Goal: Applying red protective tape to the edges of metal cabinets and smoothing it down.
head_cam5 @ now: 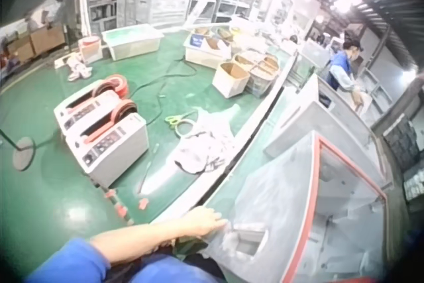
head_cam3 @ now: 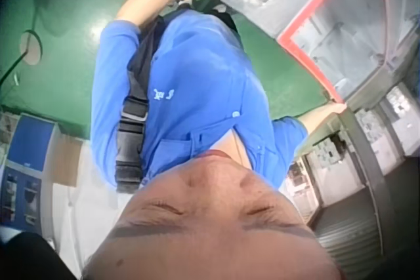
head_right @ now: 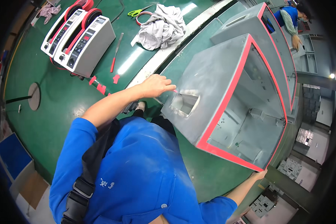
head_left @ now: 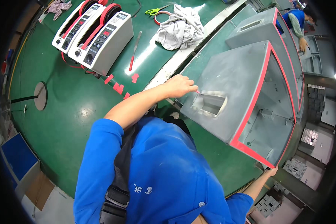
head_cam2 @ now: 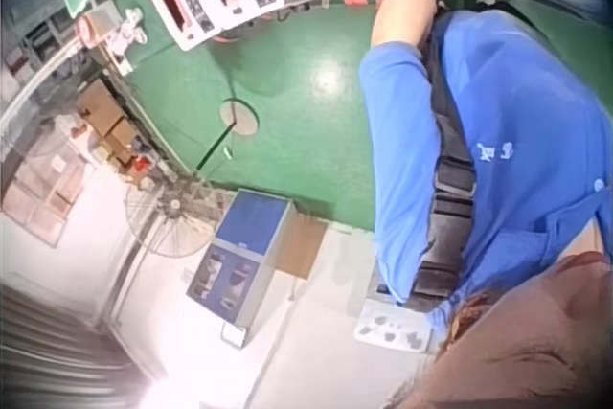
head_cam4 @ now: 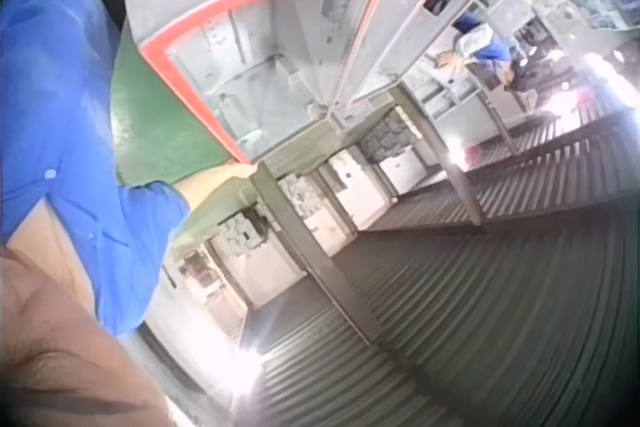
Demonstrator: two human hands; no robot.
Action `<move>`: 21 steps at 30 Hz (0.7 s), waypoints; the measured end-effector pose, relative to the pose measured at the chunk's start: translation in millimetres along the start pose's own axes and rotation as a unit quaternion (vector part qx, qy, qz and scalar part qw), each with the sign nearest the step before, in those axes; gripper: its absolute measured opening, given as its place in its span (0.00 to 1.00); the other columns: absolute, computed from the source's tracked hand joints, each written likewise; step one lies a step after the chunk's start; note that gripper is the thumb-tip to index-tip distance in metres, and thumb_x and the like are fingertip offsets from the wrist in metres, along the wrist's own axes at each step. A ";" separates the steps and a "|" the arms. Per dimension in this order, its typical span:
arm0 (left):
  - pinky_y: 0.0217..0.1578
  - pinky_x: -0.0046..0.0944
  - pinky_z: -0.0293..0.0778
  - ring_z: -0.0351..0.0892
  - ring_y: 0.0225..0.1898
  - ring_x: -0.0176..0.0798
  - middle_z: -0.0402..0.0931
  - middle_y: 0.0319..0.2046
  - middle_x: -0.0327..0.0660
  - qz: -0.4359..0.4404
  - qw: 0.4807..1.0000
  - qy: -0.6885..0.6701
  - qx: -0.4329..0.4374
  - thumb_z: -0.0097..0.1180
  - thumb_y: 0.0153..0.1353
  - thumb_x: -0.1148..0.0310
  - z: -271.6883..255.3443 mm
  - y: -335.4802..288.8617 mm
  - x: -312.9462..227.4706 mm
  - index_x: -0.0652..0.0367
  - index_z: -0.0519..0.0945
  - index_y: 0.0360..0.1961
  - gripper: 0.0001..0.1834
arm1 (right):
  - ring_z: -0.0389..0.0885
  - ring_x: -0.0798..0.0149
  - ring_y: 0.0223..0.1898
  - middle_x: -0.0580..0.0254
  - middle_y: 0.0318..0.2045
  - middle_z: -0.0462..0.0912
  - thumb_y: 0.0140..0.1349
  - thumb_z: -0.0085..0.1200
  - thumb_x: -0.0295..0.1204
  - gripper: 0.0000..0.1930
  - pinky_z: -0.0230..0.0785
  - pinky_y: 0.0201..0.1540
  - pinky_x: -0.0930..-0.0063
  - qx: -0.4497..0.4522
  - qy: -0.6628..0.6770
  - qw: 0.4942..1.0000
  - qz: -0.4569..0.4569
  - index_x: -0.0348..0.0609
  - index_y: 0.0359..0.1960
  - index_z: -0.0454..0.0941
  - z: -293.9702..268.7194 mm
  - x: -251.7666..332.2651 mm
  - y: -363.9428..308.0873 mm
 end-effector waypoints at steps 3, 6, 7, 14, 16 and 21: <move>0.22 0.40 0.67 0.71 0.25 0.40 0.67 0.23 0.36 0.009 1.000 0.003 0.000 0.47 0.46 0.71 4.7 -1.7 0.2 0.49 0.72 0.38 0.14 | 0.74 0.57 0.42 0.53 0.41 0.73 0.56 0.43 0.30 0.17 0.69 0.45 0.64 0.005 -0.018 1.000 0.000 0.27 0.41 0.70 1.3 0.0 -5.0; 0.22 0.40 0.67 0.72 0.26 0.39 0.67 0.23 0.36 -0.007 1.000 -0.003 0.015 0.47 0.46 0.71 16.1 -1.4 8.9 0.49 0.72 0.37 0.14 | 0.74 0.57 0.39 0.55 0.39 0.74 0.55 0.45 0.31 0.16 0.68 0.42 0.65 0.018 -0.002 1.000 -0.004 0.29 0.39 0.70 12.3 2.9 -9.9; 0.23 0.39 0.67 0.72 0.27 0.39 0.67 0.23 0.36 -0.015 1.000 -0.010 0.022 0.47 0.47 0.71 17.9 -2.0 9.5 0.49 0.72 0.37 0.13 | 0.75 0.58 0.38 0.55 0.37 0.74 0.54 0.46 0.32 0.16 0.68 0.41 0.65 0.020 0.005 1.000 -0.006 0.29 0.38 0.70 7.9 2.8 -8.6; 0.23 0.40 0.68 0.72 0.26 0.40 0.67 0.23 0.37 0.025 0.999 0.037 0.031 0.46 0.49 0.70 2.3 2.6 0.6 0.48 0.72 0.37 0.12 | 0.74 0.58 0.38 0.55 0.37 0.74 0.55 0.45 0.32 0.15 0.67 0.40 0.65 0.009 -0.018 1.000 -0.010 0.29 0.37 0.70 6.2 5.7 -11.9; 0.23 0.40 0.68 0.72 0.26 0.40 0.68 0.23 0.38 0.033 0.999 0.035 0.021 0.46 0.50 0.69 -2.6 3.7 1.1 0.48 0.72 0.37 0.12 | 0.74 0.58 0.37 0.55 0.37 0.74 0.55 0.44 0.32 0.15 0.67 0.40 0.65 0.013 -0.016 1.000 -0.016 0.29 0.36 0.71 7.9 6.2 -9.9; 0.23 0.41 0.68 0.72 0.25 0.41 0.67 0.22 0.38 -0.029 0.999 -0.001 0.040 0.46 0.49 0.69 16.3 -5.1 10.8 0.48 0.72 0.38 0.13 | 0.74 0.58 0.37 0.54 0.36 0.74 0.55 0.44 0.32 0.15 0.67 0.40 0.65 -0.001 -0.015 1.000 -0.020 0.28 0.35 0.71 7.6 8.9 -13.3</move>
Point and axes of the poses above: each hand's wrist, its own y-axis towards the middle knuckle, its own z-axis out of the palm, x = y × z, the point moved 9 cm from there along y, towards the middle knuckle
